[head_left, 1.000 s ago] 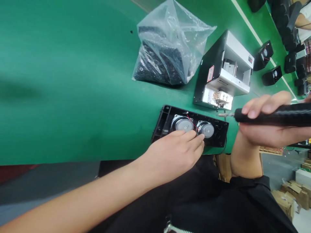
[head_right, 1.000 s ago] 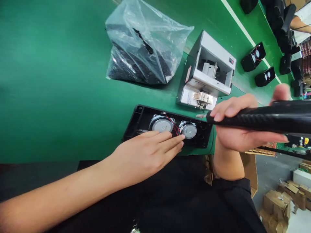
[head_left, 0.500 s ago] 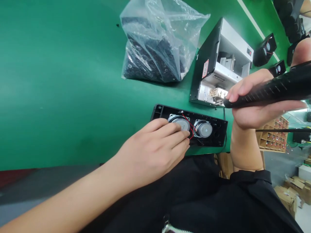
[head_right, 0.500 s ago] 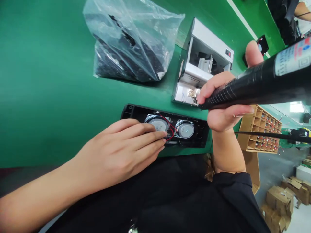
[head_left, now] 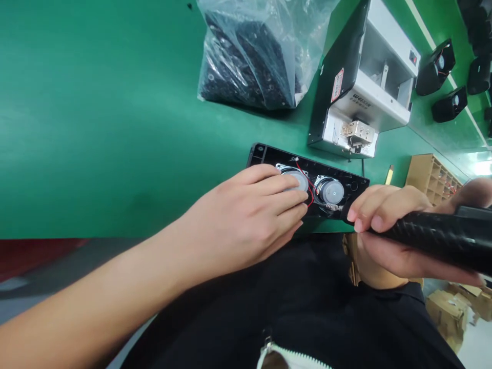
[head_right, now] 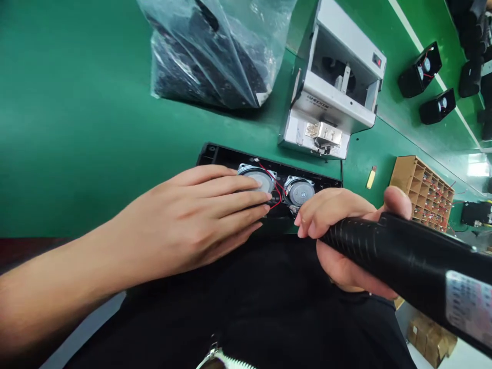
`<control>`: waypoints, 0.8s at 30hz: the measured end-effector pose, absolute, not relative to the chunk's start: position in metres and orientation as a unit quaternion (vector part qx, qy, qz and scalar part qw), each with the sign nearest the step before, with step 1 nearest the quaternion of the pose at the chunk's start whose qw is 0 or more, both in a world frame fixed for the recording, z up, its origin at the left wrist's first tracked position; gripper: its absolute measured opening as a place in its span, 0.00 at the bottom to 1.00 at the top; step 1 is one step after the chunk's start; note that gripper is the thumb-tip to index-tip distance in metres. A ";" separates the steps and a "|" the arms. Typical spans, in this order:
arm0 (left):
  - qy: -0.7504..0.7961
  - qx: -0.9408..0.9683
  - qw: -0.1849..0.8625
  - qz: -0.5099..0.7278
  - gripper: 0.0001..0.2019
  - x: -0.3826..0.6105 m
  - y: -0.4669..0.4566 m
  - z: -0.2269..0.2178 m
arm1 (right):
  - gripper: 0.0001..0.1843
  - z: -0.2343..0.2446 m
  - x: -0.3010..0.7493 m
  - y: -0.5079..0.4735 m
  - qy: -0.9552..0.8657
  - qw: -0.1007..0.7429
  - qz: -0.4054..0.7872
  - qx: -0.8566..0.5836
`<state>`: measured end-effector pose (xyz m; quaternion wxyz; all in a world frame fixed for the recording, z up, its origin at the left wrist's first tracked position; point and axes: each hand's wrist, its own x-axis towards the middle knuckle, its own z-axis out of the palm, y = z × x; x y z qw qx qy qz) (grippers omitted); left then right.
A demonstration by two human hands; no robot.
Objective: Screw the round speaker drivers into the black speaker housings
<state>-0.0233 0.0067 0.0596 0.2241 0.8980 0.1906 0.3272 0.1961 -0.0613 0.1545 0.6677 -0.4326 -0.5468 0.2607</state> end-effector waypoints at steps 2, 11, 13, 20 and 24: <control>0.164 0.915 0.198 0.311 0.13 -0.028 0.010 0.058 | 0.31 0.143 0.193 -0.065 -0.554 0.671 0.252 -0.424; 0.158 0.924 0.173 0.303 0.17 -0.031 0.010 0.054 | 0.33 0.124 0.196 -0.055 -0.588 0.628 0.225 -0.457; 0.156 0.918 0.166 0.325 0.16 -0.029 0.011 0.055 | 0.35 0.122 0.198 -0.052 -0.590 0.621 0.237 -0.458; 0.162 0.905 0.146 0.364 0.16 -0.025 0.009 0.057 | 0.38 0.120 0.202 -0.051 -0.595 0.611 0.228 -0.469; 0.156 0.912 0.142 0.350 0.19 -0.027 0.010 0.057 | 0.43 0.126 0.202 -0.051 -0.591 0.572 0.271 -0.500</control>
